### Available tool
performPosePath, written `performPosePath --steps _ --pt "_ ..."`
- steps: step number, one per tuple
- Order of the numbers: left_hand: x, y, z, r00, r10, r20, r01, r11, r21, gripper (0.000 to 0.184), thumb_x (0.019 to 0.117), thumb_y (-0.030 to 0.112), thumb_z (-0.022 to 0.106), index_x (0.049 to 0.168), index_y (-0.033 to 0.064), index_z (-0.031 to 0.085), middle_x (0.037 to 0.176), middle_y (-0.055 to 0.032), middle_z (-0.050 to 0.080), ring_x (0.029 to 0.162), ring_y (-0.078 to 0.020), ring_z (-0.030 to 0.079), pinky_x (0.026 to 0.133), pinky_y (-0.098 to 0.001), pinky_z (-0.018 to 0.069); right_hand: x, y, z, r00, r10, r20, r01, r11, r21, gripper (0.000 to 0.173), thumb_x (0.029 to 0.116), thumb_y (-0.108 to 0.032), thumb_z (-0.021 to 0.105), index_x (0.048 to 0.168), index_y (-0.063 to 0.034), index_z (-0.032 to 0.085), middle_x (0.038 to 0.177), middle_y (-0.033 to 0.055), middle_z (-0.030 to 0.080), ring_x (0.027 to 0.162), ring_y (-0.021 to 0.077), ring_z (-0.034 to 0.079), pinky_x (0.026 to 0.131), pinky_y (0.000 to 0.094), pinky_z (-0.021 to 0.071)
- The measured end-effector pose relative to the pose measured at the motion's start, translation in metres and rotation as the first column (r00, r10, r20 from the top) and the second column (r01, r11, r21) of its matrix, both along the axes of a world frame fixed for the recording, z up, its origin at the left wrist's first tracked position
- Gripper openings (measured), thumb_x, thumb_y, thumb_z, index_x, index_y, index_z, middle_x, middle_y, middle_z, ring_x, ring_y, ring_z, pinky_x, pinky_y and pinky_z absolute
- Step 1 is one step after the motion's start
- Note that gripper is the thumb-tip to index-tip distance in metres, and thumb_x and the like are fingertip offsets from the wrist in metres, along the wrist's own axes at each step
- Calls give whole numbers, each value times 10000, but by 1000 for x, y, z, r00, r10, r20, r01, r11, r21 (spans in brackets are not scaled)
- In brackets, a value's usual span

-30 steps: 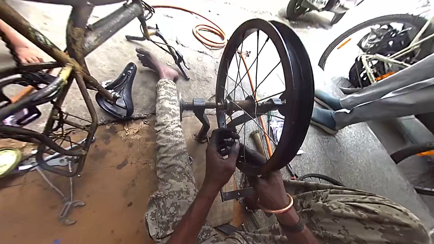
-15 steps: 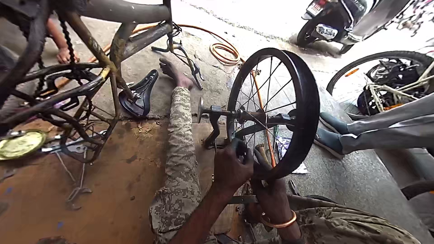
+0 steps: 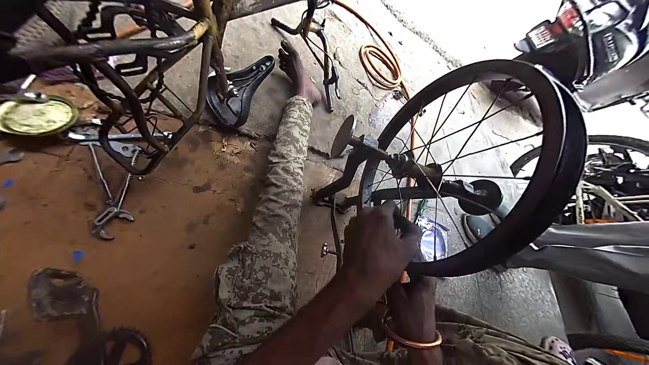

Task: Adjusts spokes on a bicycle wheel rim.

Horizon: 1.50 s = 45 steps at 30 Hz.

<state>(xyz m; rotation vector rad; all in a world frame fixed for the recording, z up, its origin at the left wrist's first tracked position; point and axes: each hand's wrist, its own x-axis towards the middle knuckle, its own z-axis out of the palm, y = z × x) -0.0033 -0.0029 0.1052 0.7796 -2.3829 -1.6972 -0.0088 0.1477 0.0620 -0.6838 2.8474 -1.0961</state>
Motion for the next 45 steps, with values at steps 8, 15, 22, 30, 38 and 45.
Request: performPosePath --steps 8,15,22,30,38,45 --pt "9 -1 -43 988 -60 -142 82 984 158 202 1046 299 534 1118 199 694 716 29 639 590 -114 609 557 -352 540 1 -4 0 998 27 -48 -31 996 -83 267 925 -98 599 1149 -81 743 1160 30 740 1120 111 684 988 319 572" --pt "-1 -10 -42 997 -18 -76 34 977 213 288 1001 417 644 861 179 729 652 41 627 540 -92 569 519 -321 500 1 6 15 991 130 -18 -132 971 -199 312 1025 -223 491 1197 -100 720 1105 -4 737 1072 84 678 957 307 565" --pt "-4 -17 -37 997 21 -79 3 956 295 338 963 409 708 1224 195 691 868 -31 702 639 -164 651 565 -375 570 1 8 8 990 144 2 -136 939 -315 292 1037 -211 482 1110 -85 736 1132 45 732 1107 172 681 975 364 571" --pt "-16 -15 -51 966 -26 -257 155 852 500 198 954 301 740 946 108 697 746 -78 660 541 -188 597 481 -321 527 4 8 26 974 48 -223 -82 986 -146 327 1035 -270 478 1031 -104 759 1059 21 732 1059 108 671 947 339 556" --pt "-23 8 -55 948 102 -303 40 903 428 87 970 181 667 1034 133 699 771 -34 677 508 -163 586 435 -309 512 0 19 20 997 62 -34 -67 985 -162 357 998 -345 518 1131 -97 738 1217 58 700 1180 159 634 1021 400 523" --pt "-18 -4 -62 862 63 -502 241 822 516 77 970 64 647 1040 44 672 917 -77 681 713 -178 660 608 -319 596 -6 31 29 959 172 225 -64 905 -420 522 983 -489 564 1306 -85 635 1273 30 692 1186 146 641 1014 334 531"
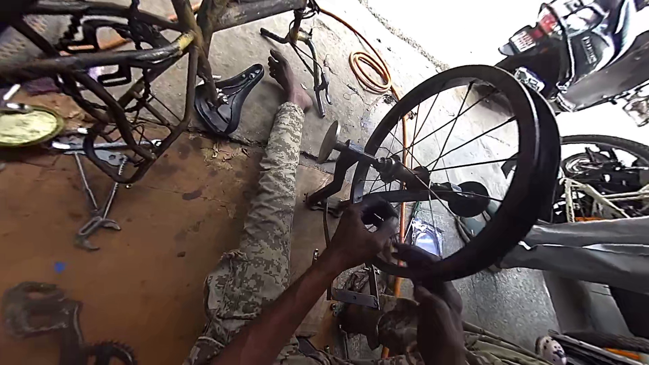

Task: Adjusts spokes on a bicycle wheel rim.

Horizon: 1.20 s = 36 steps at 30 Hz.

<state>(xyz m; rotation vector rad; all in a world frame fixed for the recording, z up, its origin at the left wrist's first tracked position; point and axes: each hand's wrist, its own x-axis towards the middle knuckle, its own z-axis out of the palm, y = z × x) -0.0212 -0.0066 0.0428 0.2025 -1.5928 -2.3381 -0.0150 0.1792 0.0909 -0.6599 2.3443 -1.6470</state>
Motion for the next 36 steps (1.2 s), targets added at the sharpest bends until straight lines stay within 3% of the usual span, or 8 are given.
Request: performPosePath --steps 2,5,9,13,17,27,32,36 --pt "0 -3 2 997 -69 -32 72 992 105 116 992 82 653 1090 23 674 924 -100 689 712 -186 667 610 -319 605 -9 7 11 994 33 108 -27 998 -54 477 1014 -397 537 1334 -51 605 1272 98 699 1146 240 680 974 411 574" --pt "0 2 13 994 -109 -12 109 973 202 122 1005 106 637 1098 31 660 951 -94 690 744 -180 681 644 -321 609 -21 6 35 996 -9 93 4 999 53 263 1041 -144 535 1218 -31 693 1017 67 747 861 174 722 785 339 628" --pt "-2 9 26 993 -118 -28 117 862 494 127 1002 92 642 1078 -2 678 897 -128 688 690 -180 671 625 -306 602 -38 -5 68 981 52 184 -76 989 124 169 986 -113 658 1138 -110 733 906 3 736 667 63 655 609 222 579" --pt "-7 6 29 988 -151 -36 134 714 688 125 989 74 651 1102 31 681 925 -111 673 686 -155 664 633 -295 606 -54 -12 84 980 109 170 -144 967 210 154 985 -234 685 1084 -126 732 917 11 728 717 81 675 653 229 592" --pt "-8 0 31 988 -154 -19 133 777 616 145 984 96 671 1109 24 668 929 -144 689 703 -203 686 637 -332 625 -64 -10 94 980 149 130 -183 935 303 197 988 -290 680 1059 -115 735 863 28 708 670 91 652 606 225 577" --pt "-6 8 30 992 -128 -5 97 728 679 131 988 124 653 1058 17 679 871 -165 669 667 -194 666 576 -310 594 -98 -24 104 743 201 638 -334 938 93 113 942 -256 732 952 -144 736 795 -43 663 712 9 614 664 187 535" --pt "-5 16 31 995 -95 36 42 703 710 166 972 148 683 1078 21 672 853 -152 648 600 -155 598 545 -276 543 -103 -32 120 745 152 650 -367 907 207 123 932 -268 742 963 -149 748 820 -12 699 726 50 663 659 211 580" --pt "-5 16 34 989 -134 54 48 657 753 121 978 117 668 1043 15 668 744 -133 614 512 -111 535 489 -234 492 -108 -42 131 742 154 653 -414 871 265 103 923 -246 719 895 -149 743 758 -17 671 658 28 615 600 178 525"
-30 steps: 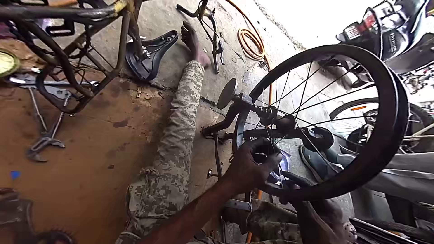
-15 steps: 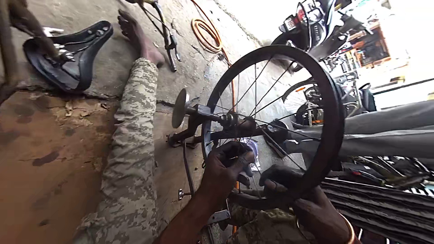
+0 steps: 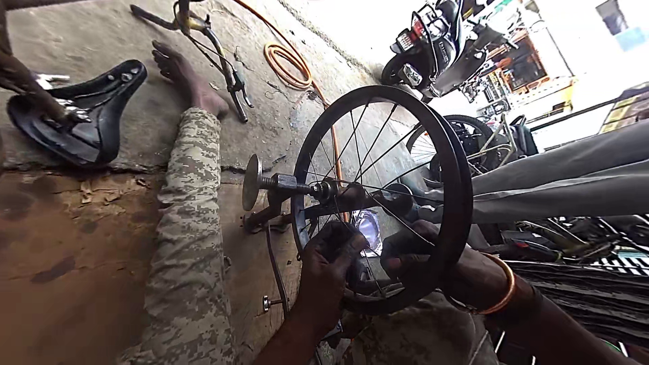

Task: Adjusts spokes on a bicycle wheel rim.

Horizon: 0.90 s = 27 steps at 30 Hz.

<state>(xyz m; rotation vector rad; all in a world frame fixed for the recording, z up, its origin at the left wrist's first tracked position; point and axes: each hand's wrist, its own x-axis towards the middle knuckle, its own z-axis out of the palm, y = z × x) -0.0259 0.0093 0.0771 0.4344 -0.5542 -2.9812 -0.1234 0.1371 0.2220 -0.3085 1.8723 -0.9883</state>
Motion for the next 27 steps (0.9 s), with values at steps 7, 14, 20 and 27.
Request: performPosePath --steps 7,14,20,27 --pt "3 -2 -16 985 -19 -173 24 999 23 173 1008 244 644 1090 96 678 816 -94 623 604 -108 574 562 -239 520 -10 -10 -6 941 325 -96 -328 945 -11 200 990 -263 658 905 -93 721 719 -16 654 609 34 599 545 173 505" --pt "4 -8 -22 978 -25 -207 19 999 -29 128 1012 205 641 1122 147 673 855 -21 620 622 -40 558 559 -168 507 7 -2 -43 856 371 -361 -441 888 -132 242 1032 -295 612 975 -104 751 756 -72 671 670 -31 606 605 145 520" --pt "9 -10 -19 985 -37 -171 17 993 -117 175 1034 221 610 1186 159 670 812 -12 577 548 -33 494 477 -151 448 20 -2 -49 902 249 -353 -287 956 -60 156 969 -296 706 982 -144 740 792 -48 691 659 44 633 585 198 547" --pt "15 -9 -14 996 -18 -83 3 986 -169 246 1046 238 589 1270 170 663 843 -21 590 551 -37 501 482 -156 463 29 4 -70 997 -73 -24 69 990 -126 305 900 -286 792 1105 -75 711 818 33 733 695 86 686 644 230 586"
